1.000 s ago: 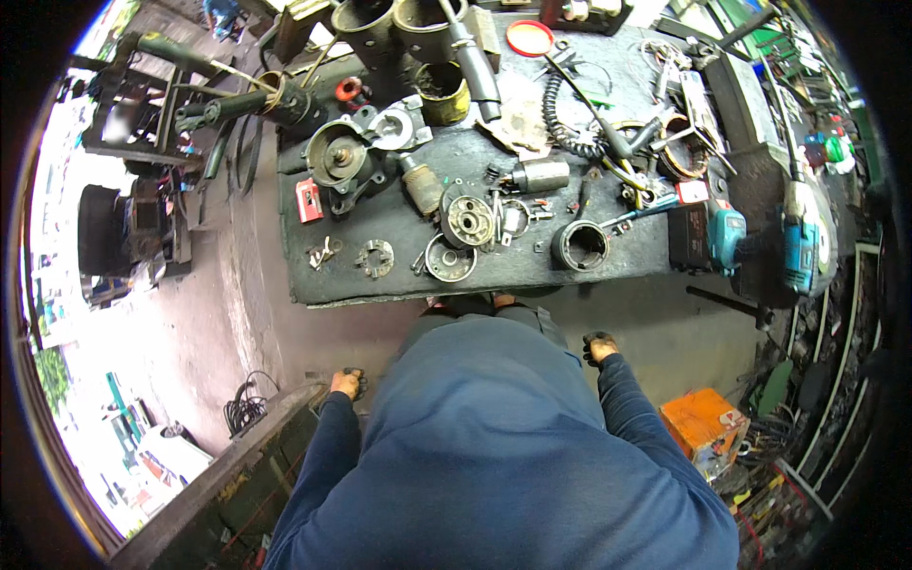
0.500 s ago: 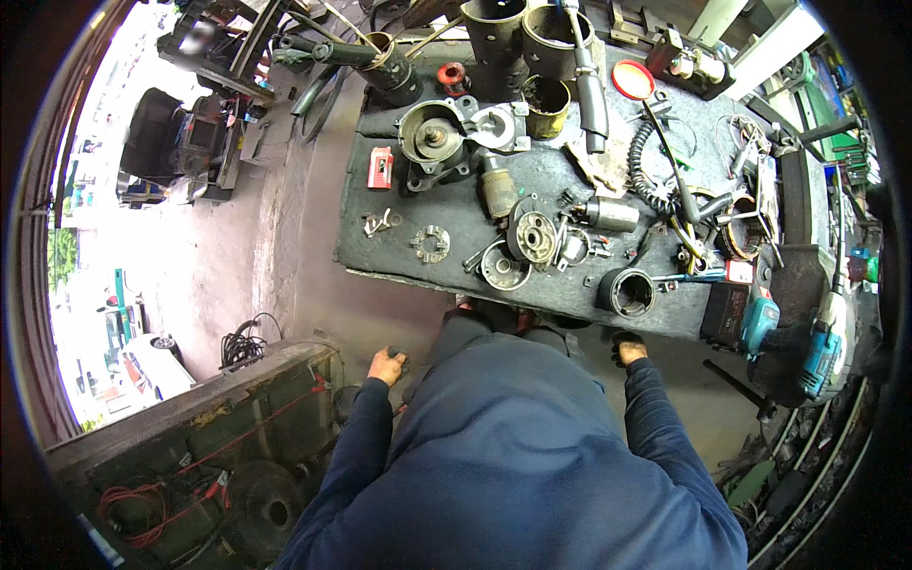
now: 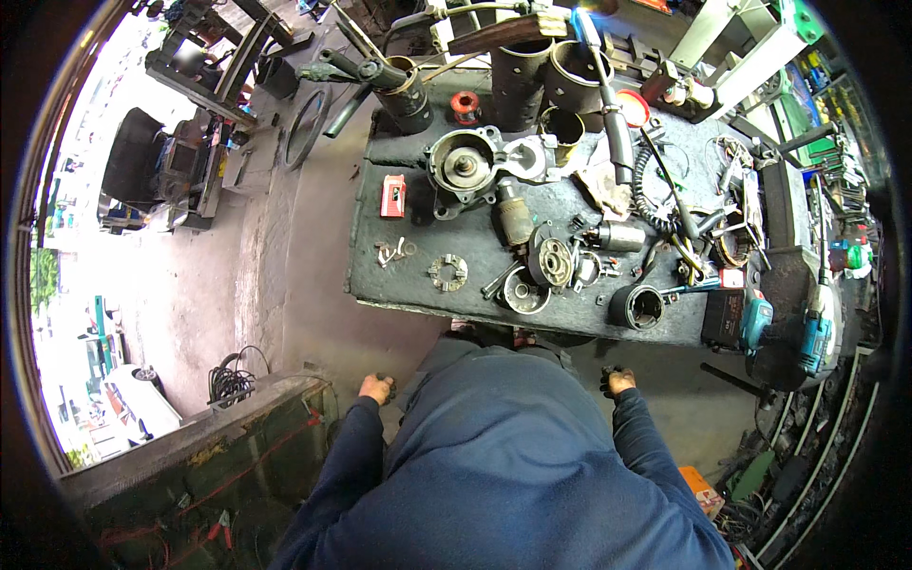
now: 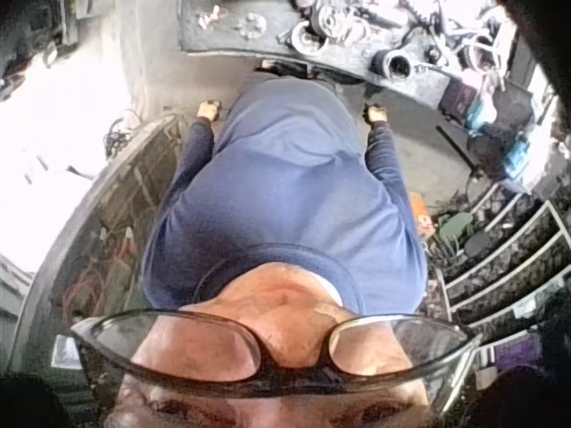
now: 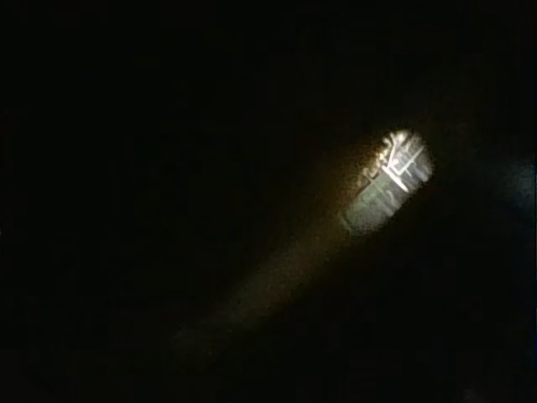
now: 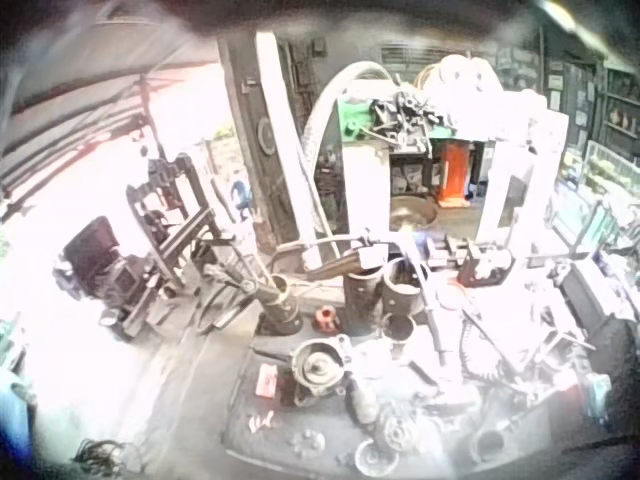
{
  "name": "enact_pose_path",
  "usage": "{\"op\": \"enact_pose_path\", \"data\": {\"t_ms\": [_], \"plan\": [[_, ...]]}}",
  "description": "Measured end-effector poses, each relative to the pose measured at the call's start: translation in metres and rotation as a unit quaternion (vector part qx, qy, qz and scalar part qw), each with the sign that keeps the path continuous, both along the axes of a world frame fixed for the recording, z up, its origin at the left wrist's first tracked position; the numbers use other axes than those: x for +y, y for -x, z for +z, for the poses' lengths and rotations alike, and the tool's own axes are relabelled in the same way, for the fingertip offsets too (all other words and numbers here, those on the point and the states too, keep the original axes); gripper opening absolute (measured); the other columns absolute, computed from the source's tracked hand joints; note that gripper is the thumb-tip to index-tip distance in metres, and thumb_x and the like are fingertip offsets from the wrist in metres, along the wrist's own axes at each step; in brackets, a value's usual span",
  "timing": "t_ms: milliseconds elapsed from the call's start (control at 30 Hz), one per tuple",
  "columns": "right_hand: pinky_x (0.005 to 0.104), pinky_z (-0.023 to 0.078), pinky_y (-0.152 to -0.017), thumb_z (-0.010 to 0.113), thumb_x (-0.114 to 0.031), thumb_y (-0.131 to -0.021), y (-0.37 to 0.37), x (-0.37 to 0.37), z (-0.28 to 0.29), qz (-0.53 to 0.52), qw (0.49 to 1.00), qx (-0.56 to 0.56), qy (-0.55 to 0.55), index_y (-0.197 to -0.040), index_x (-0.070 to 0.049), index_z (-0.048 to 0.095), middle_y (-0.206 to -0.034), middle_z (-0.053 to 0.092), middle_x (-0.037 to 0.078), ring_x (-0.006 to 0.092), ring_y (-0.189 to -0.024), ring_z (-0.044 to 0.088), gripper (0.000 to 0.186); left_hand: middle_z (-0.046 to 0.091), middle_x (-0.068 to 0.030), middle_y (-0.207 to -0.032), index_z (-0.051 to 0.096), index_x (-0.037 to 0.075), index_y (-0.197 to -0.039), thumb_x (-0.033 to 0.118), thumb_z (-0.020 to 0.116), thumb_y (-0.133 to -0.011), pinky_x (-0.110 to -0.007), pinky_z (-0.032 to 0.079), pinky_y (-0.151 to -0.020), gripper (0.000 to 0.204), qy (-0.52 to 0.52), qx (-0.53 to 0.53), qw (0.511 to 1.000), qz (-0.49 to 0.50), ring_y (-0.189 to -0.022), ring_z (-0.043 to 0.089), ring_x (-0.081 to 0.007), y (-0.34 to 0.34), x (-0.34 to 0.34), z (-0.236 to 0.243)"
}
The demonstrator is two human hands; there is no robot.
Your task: The person organizes small mechanical parts on a workbench, retrieves a thin metal strip from a shelf, and uses it to scrape the interior of a cylindrical metal part. They also handle a red-handled screwdriver and a yellow container while working on the bench.
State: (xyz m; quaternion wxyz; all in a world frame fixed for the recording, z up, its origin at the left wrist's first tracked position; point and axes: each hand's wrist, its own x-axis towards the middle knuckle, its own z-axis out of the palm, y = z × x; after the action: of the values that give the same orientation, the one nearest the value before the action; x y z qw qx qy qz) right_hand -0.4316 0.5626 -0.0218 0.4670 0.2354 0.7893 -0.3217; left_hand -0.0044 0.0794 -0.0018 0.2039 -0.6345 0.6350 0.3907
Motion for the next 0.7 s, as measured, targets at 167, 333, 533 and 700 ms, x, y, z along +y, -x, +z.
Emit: {"op": "enact_pose_path", "data": {"t_ms": [167,333,533,700], "plan": [[0.0399,0.052,-0.055,0.067,-0.026,-0.096,-0.028,-0.017,0.014,-0.007,1.0,0.02,-0.007,-0.112,-0.009,0.068,-0.088,0.072,0.012,0.0267,-0.066,0.07,0.023,0.073,-0.0163,-0.086,0.07,0.0,-0.103,0.028,0.071,-0.09,-0.04,0.055,-0.074,0.032,0.034,0.08,0.993,-0.074,-0.08,0.071,-0.0284,0.078,-0.057,0.047],[0.0397,0.055,-0.058,0.067,-0.025,-0.097,-0.064,-0.03,0.029,-0.017,0.999,0.021,-0.018,-0.114,-0.004,0.068,-0.091,0.074,0.011,0.0254,-0.068,0.071,0.027,0.069,-0.0052,-0.082,0.069,0.002,-0.1,0.017,0.069,-0.093,-0.034,0.05,-0.057,0.017,-0.067,0.229,0.969,0.057,-0.065,0.063,-0.0168,0.073,-0.095,0.022],[0.0349,0.055,-0.056,0.069,-0.031,-0.098,-0.097,-0.02,0.013,0.001,0.998,0.037,-0.057,-0.115,-0.003,0.069,-0.086,0.073,0.009,0.0201,-0.066,0.069,0.032,0.071,-0.016,-0.089,0.064,0.004,-0.106,0.031,0.057,-0.098,-0.05,0.054,-0.078,0.029,-0.088,0.156,0.983,0.051,-0.083,0.068,-0.0343,0.017,-0.135,-0.101],[0.0381,0.055,-0.06,0.067,-0.038,-0.098,-0.106,-0.013,0.008,0.035,0.992,0.026,-0.119,-0.115,-0.004,0.069,-0.084,0.073,0.01,0.0202,-0.065,0.067,0.038,0.069,-0.0216,-0.085,0.07,-0.004,-0.097,0.019,0.064,-0.085,-0.049,0.053,-0.073,0.027,-0.105,0.031,0.994,0.023,-0.074,0.065,-0.0327,0.058,-0.117,-0.076]]}}
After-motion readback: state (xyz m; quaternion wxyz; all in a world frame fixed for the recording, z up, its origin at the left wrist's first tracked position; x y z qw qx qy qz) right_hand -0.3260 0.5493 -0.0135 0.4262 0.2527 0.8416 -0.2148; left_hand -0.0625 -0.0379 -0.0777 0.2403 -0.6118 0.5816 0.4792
